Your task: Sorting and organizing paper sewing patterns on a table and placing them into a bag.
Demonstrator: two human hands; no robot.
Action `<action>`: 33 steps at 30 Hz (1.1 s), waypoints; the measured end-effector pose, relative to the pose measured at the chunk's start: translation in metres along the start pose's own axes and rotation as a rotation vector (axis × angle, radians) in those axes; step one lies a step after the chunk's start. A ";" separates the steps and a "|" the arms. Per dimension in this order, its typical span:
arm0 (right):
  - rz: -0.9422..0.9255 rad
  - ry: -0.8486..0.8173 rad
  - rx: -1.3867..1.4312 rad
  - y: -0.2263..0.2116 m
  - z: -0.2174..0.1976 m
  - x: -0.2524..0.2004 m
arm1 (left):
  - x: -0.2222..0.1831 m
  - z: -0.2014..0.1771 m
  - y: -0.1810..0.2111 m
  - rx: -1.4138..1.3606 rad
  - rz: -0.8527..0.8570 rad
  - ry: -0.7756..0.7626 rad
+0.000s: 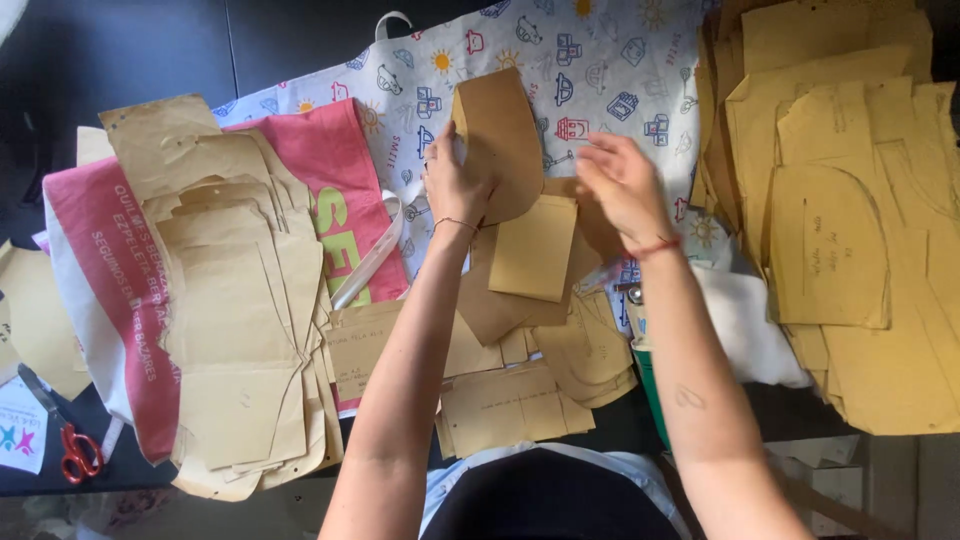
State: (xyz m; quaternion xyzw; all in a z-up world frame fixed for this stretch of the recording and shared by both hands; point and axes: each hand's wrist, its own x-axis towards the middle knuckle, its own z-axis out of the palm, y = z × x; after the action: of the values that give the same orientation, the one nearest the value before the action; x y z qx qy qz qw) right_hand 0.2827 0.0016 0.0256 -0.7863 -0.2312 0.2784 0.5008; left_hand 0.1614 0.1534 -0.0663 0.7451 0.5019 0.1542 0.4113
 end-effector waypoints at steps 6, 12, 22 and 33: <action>0.282 -0.009 -0.061 0.018 0.062 0.073 | 0.007 0.018 -0.010 -0.499 0.018 -0.163; 0.098 0.093 0.071 -0.012 -0.009 0.036 | -0.067 -0.034 0.042 -0.181 0.195 -0.168; 0.131 0.517 -0.747 0.129 -0.243 -0.093 | -0.161 -0.018 -0.012 0.389 0.291 0.003; 0.354 -0.148 0.432 0.026 -0.042 -0.141 | -0.183 -0.053 0.015 0.040 0.810 0.224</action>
State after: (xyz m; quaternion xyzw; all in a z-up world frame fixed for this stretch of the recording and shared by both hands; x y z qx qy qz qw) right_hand 0.2086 -0.1269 0.0454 -0.6671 -0.0616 0.4611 0.5819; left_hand 0.0548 0.0151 0.0111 0.8687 0.2128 0.3738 0.2457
